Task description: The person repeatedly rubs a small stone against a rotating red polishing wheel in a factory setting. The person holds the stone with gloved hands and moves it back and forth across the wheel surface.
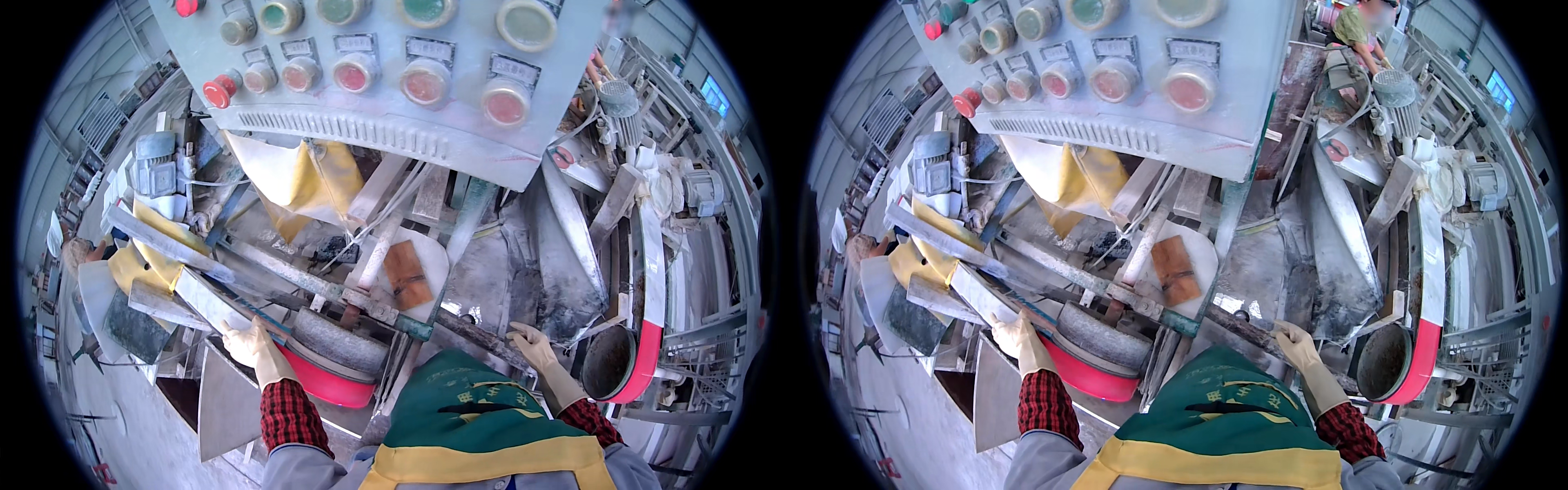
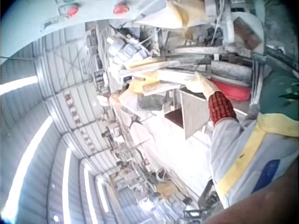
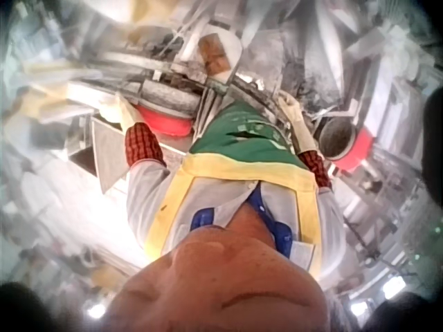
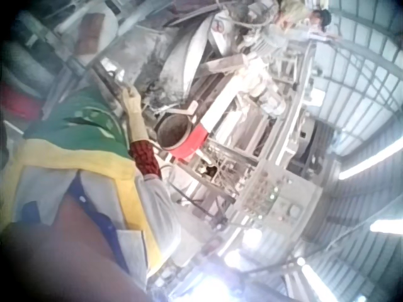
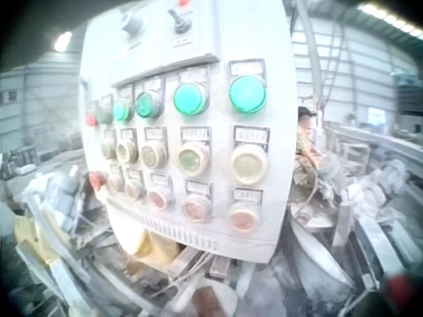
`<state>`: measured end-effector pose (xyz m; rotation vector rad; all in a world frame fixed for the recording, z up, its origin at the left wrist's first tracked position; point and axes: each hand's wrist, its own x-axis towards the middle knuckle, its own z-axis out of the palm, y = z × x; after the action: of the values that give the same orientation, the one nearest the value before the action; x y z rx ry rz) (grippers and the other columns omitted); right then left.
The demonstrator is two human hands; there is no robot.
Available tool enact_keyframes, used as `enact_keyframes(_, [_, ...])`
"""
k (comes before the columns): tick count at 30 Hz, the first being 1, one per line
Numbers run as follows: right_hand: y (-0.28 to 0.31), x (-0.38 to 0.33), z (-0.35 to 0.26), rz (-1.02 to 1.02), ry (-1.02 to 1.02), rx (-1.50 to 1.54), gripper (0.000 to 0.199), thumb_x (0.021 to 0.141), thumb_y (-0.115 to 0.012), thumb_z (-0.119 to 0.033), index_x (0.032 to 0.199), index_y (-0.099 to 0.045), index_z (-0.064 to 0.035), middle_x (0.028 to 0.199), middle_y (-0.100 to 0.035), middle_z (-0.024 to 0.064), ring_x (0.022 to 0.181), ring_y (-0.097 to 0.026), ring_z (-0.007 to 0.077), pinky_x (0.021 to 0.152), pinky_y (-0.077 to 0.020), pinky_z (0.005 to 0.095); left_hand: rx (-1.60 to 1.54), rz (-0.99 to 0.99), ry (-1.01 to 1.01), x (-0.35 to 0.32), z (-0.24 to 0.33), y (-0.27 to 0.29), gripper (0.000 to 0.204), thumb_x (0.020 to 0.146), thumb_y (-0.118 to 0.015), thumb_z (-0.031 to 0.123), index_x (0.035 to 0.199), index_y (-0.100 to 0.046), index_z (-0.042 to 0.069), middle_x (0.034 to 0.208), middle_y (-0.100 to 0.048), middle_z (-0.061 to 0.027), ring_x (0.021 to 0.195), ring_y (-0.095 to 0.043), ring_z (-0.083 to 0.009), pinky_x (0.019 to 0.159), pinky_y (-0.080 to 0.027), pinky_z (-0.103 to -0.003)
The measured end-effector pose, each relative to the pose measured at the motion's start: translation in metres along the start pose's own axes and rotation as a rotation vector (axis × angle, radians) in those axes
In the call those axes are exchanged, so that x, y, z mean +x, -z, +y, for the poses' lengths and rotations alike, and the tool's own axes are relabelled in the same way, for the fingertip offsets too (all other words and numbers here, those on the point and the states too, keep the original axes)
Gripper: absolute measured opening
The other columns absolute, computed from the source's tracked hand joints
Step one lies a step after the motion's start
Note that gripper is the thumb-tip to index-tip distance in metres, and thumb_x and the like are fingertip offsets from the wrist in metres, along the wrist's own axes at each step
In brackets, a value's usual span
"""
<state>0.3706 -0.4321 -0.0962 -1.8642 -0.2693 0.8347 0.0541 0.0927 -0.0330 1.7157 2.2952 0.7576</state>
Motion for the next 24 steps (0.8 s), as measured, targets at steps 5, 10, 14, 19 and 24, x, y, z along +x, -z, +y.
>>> enact_keyframes(5, [-0.006,0.006,0.005,-0.049,0.023,0.003,0.040,0.097,-0.054,-0.006,0.136,-0.053,0.0037,0.115,-0.069,0.0138,0.102,-0.067,0.0170,0.089,-0.0545,0.0271,-0.215,0.069,-0.147,0.018,-0.028,-0.006,0.088,0.076,-0.080,0.013,0.151,-0.036,0.009,0.147,-0.045,-0.0219,0.132,-0.049,-0.0312,0.110,-0.040,-0.035])
enact_keyframes(10, [-0.018,0.016,0.006,-0.043,-0.044,0.049,0.040,0.092,-0.066,-0.016,0.128,-0.061,0.0022,0.096,-0.072,0.0060,0.085,-0.062,0.0096,0.078,-0.0501,0.0238,-1.189,-0.216,0.359,0.001,-0.023,0.025,0.074,0.092,-0.059,-0.003,0.154,-0.021,0.008,0.138,-0.051,-0.0190,0.117,-0.060,-0.0313,0.096,-0.053,-0.044])
enact_keyframes(14, [-0.028,0.021,-0.005,-0.080,-0.003,0.076,0.039,0.093,-0.067,-0.018,0.126,-0.063,0.0022,0.094,-0.072,0.0051,0.083,-0.062,0.0093,0.075,-0.0505,0.0233,-1.403,-0.429,0.303,-0.057,-0.007,0.065,0.069,0.094,-0.061,0.002,0.152,-0.024,0.009,0.138,-0.051,-0.0219,0.115,-0.061,-0.0288,0.099,-0.054,-0.042])
enact_keyframes(19, [-0.043,0.009,-0.048,-0.287,0.009,0.086,0.049,0.099,-0.063,-0.023,0.143,-0.050,-0.0042,0.108,-0.073,0.0078,0.092,-0.067,0.0125,0.083,-0.0537,0.0256,-1.378,-0.955,0.080,-0.182,0.056,0.064,0.063,0.088,-0.069,0.002,0.144,-0.042,0.005,0.134,-0.058,-0.0109,0.119,-0.059,-0.0229,0.100,-0.052,-0.038])
enact_keyframes(24, [-0.031,-0.039,-0.119,-0.266,0.005,0.517,0.065,0.098,-0.061,-0.018,0.155,-0.030,-0.0133,0.127,-0.064,0.0116,0.104,-0.063,0.0163,0.084,-0.0544,0.0298,-1.157,-1.723,0.019,-0.337,0.126,0.048,0.069,0.086,-0.067,-0.004,0.148,-0.039,0.002,0.129,-0.063,-0.0123,0.114,-0.063,-0.0223,0.098,-0.051,-0.035])
